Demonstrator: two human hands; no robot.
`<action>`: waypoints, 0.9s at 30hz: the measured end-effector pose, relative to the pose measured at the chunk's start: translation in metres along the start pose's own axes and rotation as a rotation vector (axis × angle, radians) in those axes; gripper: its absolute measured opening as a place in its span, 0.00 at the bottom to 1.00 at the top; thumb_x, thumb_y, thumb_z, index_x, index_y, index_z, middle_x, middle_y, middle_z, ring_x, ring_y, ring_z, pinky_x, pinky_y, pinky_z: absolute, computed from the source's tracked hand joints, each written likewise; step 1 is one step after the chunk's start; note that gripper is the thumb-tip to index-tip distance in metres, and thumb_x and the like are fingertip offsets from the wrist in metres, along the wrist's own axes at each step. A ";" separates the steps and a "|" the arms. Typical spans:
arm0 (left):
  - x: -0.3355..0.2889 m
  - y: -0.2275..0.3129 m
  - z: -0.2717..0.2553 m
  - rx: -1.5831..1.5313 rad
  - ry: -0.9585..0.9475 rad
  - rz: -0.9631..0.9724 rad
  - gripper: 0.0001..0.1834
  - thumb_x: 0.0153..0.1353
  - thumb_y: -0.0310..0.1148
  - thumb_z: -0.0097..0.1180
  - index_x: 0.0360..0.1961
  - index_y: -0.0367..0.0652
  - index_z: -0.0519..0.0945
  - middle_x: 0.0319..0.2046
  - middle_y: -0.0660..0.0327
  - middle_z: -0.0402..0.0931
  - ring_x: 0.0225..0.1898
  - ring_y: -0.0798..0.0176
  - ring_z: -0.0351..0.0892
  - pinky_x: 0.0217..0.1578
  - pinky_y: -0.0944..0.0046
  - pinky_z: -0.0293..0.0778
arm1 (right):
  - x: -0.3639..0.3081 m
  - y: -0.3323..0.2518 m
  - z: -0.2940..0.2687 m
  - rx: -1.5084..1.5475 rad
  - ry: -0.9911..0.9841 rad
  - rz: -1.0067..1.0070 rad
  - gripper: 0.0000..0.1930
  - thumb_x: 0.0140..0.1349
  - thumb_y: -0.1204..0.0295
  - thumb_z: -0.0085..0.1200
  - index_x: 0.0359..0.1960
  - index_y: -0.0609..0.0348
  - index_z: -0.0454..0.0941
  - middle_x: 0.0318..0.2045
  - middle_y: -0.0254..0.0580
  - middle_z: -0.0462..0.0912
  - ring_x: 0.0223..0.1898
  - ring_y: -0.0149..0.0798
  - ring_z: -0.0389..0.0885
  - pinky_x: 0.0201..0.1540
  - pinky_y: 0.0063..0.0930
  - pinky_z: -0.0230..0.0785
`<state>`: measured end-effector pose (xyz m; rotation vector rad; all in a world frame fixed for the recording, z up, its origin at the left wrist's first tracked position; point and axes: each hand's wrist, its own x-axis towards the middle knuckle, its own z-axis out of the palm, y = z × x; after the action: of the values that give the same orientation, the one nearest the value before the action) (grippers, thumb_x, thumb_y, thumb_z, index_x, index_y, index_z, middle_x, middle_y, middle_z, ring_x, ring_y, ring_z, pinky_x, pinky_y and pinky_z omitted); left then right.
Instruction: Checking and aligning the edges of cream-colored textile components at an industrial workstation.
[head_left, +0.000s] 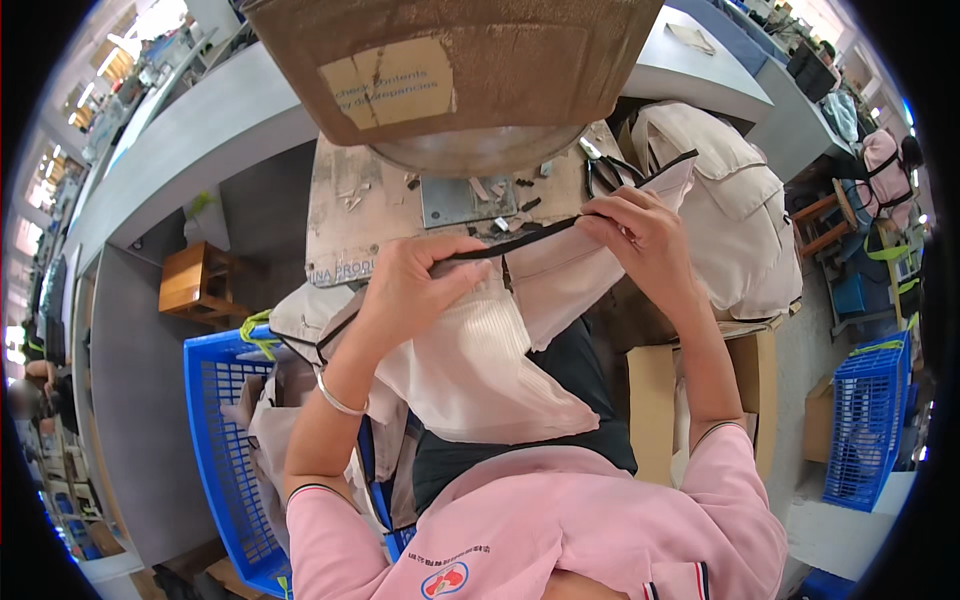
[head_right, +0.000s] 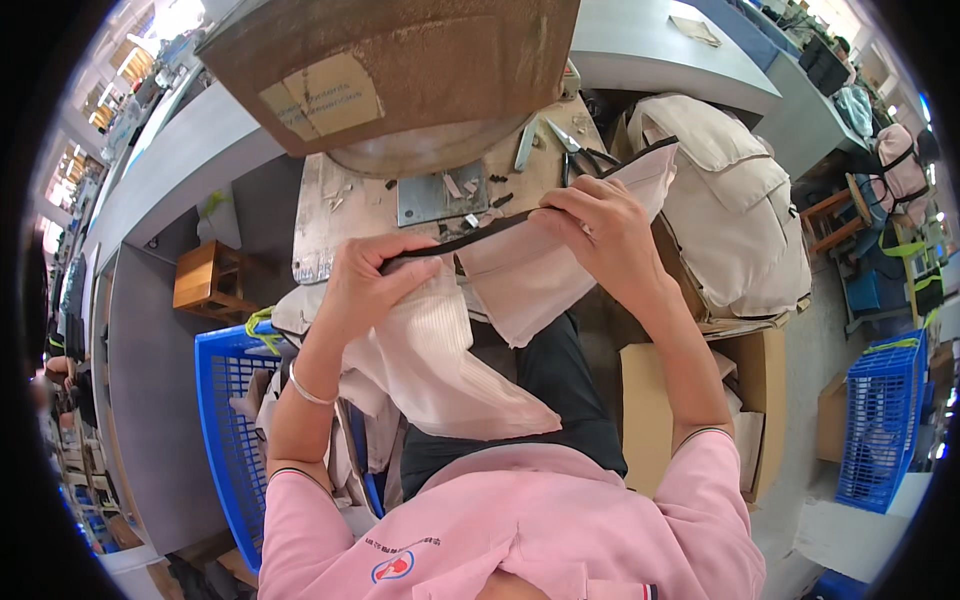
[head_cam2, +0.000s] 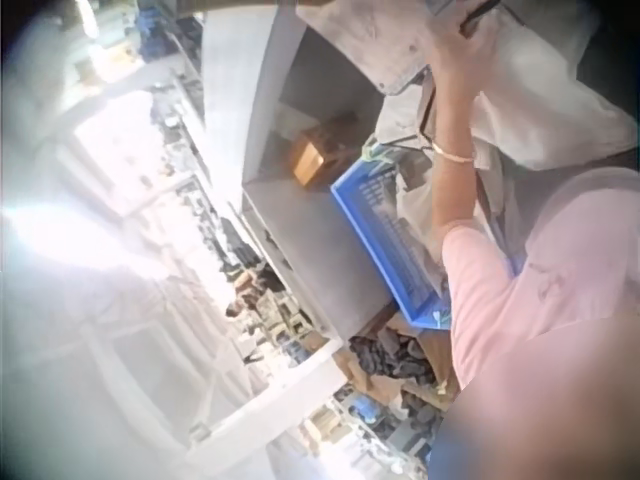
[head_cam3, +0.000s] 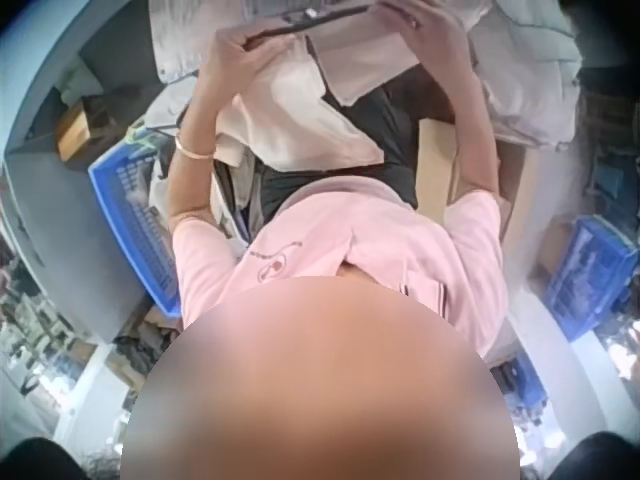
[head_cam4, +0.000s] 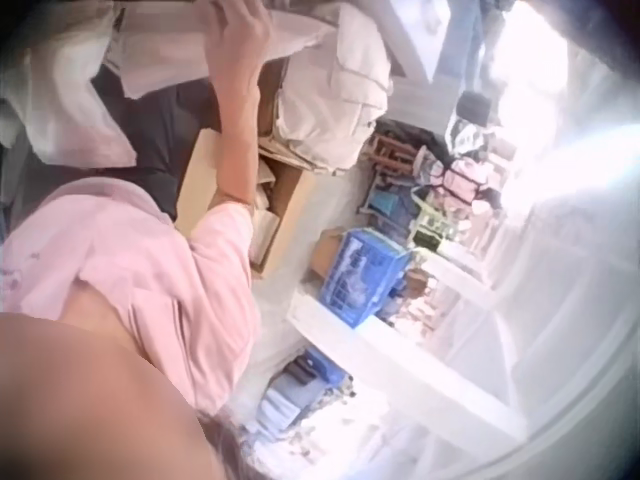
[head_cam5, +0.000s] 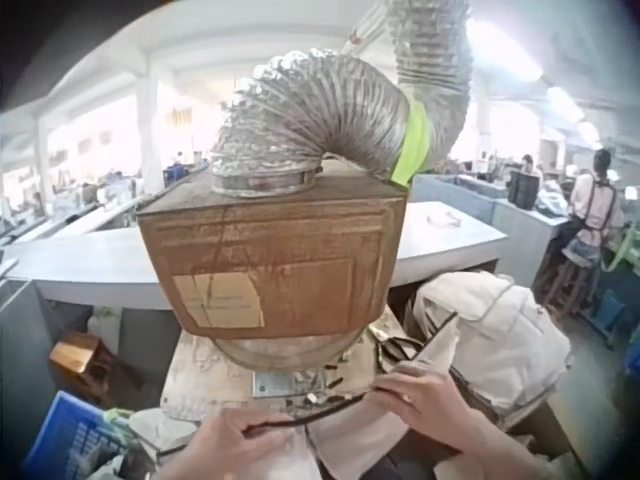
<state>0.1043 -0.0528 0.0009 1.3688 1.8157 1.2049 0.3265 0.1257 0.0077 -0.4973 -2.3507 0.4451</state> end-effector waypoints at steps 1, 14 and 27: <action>0.011 0.002 -0.003 -0.020 0.017 -0.001 0.13 0.59 0.33 0.64 0.41 0.34 0.86 0.22 0.67 0.77 0.26 0.78 0.70 0.28 0.72 0.69 | 0.006 0.006 0.003 -0.014 0.010 -0.019 0.07 0.58 0.69 0.64 0.34 0.59 0.84 0.26 0.40 0.77 0.31 0.45 0.76 0.38 0.35 0.68; 0.071 -0.034 -0.014 -0.448 -0.009 -0.121 0.10 0.59 0.26 0.64 0.42 0.36 0.87 0.32 0.69 0.84 0.33 0.79 0.76 0.35 0.74 0.72 | 0.049 0.036 0.031 0.093 -0.041 0.103 0.09 0.58 0.76 0.62 0.41 0.64 0.83 0.31 0.45 0.80 0.27 0.43 0.77 0.32 0.32 0.70; 0.081 -0.029 -0.020 -0.617 0.097 -0.206 0.11 0.56 0.20 0.65 0.42 0.34 0.86 0.40 0.57 0.86 0.39 0.68 0.84 0.41 0.69 0.81 | 0.067 0.033 0.027 0.161 -0.010 0.172 0.09 0.54 0.81 0.59 0.38 0.68 0.82 0.26 0.49 0.81 0.26 0.37 0.79 0.32 0.30 0.72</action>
<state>0.0484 0.0152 -0.0099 0.7683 1.4199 1.5612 0.2692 0.1802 0.0113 -0.6242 -2.2675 0.7115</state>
